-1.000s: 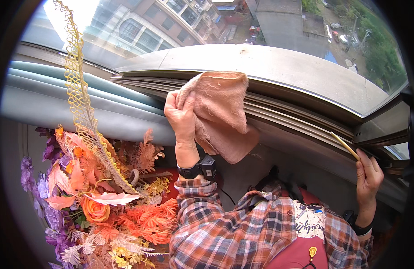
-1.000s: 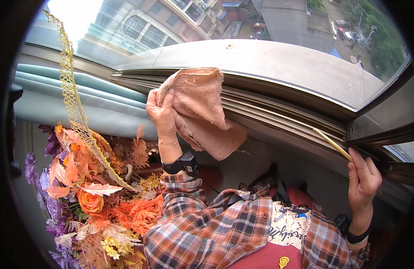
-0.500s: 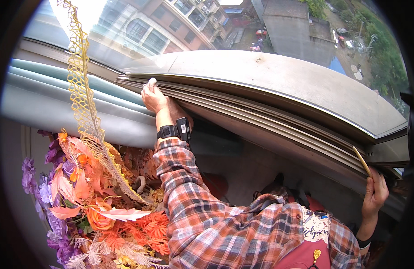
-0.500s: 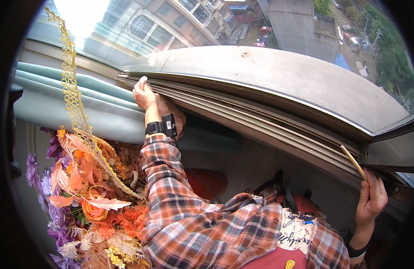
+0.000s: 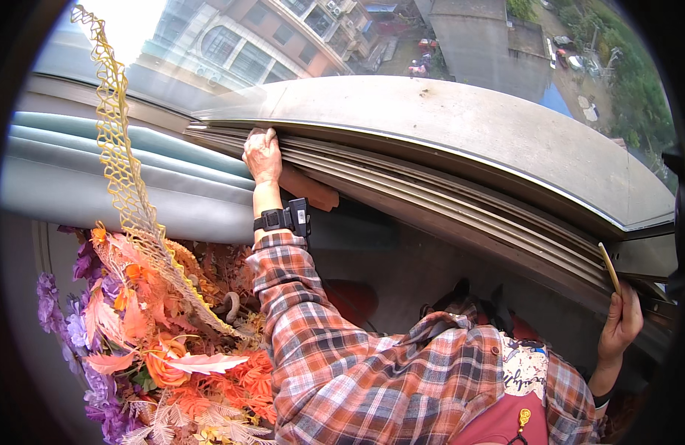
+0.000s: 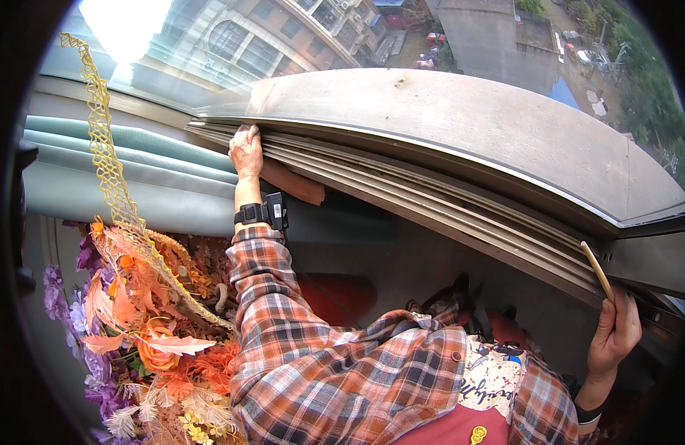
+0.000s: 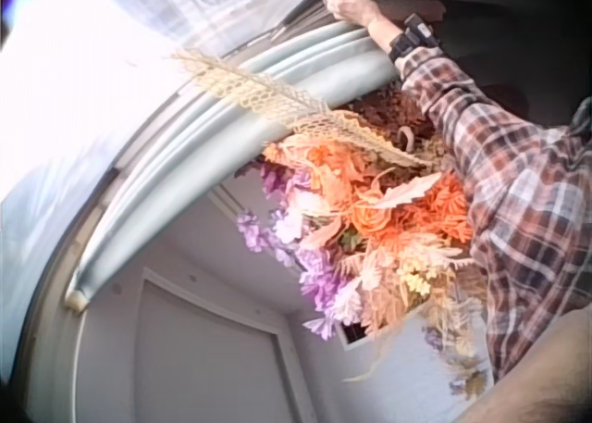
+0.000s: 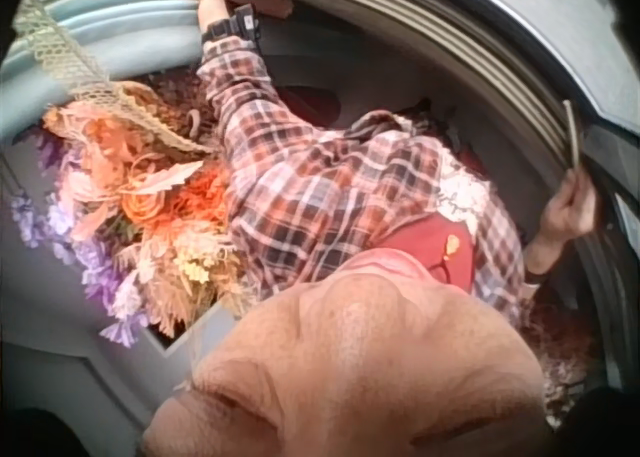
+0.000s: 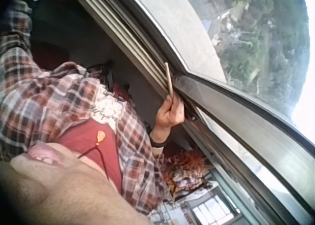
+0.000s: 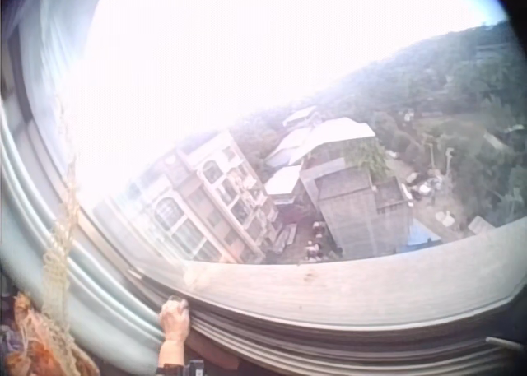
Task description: The person cleans the window frame using a cloth and a thin stick. They wipe the top and side edges of the frame, then use the stick to scrape or reach into narrow crevices while holding the cloth to catch debris.
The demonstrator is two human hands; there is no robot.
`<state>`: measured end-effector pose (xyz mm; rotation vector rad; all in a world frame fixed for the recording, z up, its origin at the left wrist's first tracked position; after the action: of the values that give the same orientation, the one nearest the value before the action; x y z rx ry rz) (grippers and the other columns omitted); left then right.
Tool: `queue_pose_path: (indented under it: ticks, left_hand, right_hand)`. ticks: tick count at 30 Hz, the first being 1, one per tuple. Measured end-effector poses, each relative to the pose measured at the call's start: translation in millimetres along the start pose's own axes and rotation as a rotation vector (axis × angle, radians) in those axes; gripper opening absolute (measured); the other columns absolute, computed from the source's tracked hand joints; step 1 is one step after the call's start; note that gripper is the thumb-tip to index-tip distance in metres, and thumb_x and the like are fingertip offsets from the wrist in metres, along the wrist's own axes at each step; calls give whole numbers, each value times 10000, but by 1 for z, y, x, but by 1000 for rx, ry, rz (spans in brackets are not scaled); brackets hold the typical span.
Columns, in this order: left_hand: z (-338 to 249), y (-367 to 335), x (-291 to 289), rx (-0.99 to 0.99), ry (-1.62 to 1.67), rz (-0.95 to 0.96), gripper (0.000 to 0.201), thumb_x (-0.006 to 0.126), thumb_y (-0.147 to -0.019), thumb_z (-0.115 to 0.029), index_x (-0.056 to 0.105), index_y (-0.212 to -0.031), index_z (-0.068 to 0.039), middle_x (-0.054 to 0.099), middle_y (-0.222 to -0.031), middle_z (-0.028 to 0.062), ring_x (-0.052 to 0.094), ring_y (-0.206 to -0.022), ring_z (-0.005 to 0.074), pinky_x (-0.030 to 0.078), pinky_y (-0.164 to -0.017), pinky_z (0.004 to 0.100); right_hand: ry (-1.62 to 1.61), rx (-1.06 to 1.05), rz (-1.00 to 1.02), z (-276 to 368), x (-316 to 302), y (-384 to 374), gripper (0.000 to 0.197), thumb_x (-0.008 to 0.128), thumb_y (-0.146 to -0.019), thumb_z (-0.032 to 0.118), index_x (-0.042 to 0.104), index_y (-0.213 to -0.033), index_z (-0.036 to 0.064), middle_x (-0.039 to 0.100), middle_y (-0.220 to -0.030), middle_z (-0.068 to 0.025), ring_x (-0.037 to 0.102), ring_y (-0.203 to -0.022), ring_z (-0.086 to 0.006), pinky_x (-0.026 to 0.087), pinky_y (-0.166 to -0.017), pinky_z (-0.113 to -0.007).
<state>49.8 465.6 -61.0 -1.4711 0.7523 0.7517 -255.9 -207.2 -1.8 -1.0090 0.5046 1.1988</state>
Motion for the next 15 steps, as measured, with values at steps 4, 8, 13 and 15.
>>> queue_pose_path:
  ticks: [4, 8, 13, 15]
  left_hand:
    - [-40, 15, -9, 163, 129, -70, 98, 626, -858, -180, 680, -836, -101, 662, -892, 80, 592, -993, 306, 414, -943, 423]
    - [-97, 34, -27, 174, 217, -103, 50, 670, -830, -120, 647, -813, -79, 634, -858, 80, 574, -957, 294, 411, -914, 408]
    - [-185, 66, -52, 115, 386, -68, 125, 654, -885, -173, 703, -934, -69, 654, -893, 87, 561, -986, 297, 379, -971, 402]
    - [-216, 77, -59, 105, 462, -75, 156, 656, -894, -185, 704, -964, -55, 662, -916, 97, 568, -987, 296, 387, -964, 401]
  right_hand:
    - [21, -44, 7, 4, 4, -6, 226, 552, -984, 63, 622, -1155, -67, 665, -1006, -187, 644, -862, -292, 497, -792, -322]
    - [-16, -77, 1, 7, 11, -14, 220, 567, -978, 74, 633, -1137, -62, 661, -964, -184, 636, -812, -283, 500, -748, -316]
    - [-62, -96, 11, 12, 19, -29, 215, 606, -962, 99, 647, -1116, -45, 630, -845, -157, 611, -721, -265, 492, -668, -310]
    - [-58, -119, -8, 16, 23, -37, 211, 614, -958, 108, 652, -1106, -38, 616, -821, -152, 604, -701, -258, 485, -650, -313]
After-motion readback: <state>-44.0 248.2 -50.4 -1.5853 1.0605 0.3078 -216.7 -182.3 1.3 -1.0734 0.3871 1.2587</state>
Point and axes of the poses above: each hand's wrist, its own y-axis away from the middle knuckle, its own x-axis out of the palm, z = x × y, the point moved 2 cm from there along -y, towards the middle knuckle
